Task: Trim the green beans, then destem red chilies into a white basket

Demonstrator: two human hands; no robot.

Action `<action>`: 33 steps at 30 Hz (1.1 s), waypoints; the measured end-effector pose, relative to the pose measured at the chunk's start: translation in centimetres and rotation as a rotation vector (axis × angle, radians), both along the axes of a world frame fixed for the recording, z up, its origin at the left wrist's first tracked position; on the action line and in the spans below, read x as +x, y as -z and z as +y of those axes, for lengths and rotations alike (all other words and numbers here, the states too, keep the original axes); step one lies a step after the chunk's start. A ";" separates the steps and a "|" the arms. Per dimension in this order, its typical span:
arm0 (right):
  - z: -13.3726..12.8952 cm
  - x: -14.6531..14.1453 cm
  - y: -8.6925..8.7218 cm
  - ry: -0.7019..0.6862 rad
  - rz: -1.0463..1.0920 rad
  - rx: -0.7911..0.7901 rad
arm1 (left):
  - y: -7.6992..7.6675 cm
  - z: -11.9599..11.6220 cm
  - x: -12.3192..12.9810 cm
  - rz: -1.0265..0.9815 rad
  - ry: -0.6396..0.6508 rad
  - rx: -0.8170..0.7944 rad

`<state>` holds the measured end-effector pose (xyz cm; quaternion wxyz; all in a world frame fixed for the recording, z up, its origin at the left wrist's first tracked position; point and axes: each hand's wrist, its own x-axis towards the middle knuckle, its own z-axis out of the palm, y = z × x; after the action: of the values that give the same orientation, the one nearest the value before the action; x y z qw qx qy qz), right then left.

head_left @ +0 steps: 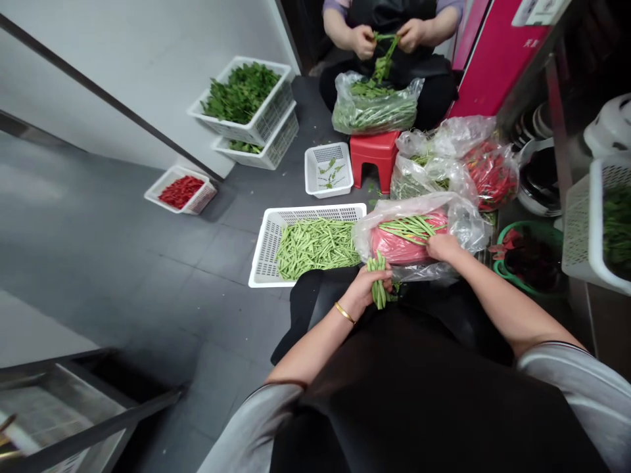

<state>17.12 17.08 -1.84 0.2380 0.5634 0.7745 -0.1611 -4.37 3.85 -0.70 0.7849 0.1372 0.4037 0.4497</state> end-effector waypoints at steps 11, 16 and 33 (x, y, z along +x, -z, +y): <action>-16.0 0.1 -5.1 -0.243 0.885 0.185 | -0.7 -1.1 2.6 0.026 -0.065 0.021; -17.7 -1.7 -4.4 -0.149 0.725 0.074 | -3.3 -3.5 2.8 0.209 -0.025 0.308; -16.5 4.1 -7.9 0.340 1.220 -0.485 | -3.2 -4.2 1.1 0.136 0.350 0.235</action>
<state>21.18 0.54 6.09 -0.1506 0.4162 0.6129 -0.6545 -3.30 -0.35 2.55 0.8006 0.3258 0.3704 0.3401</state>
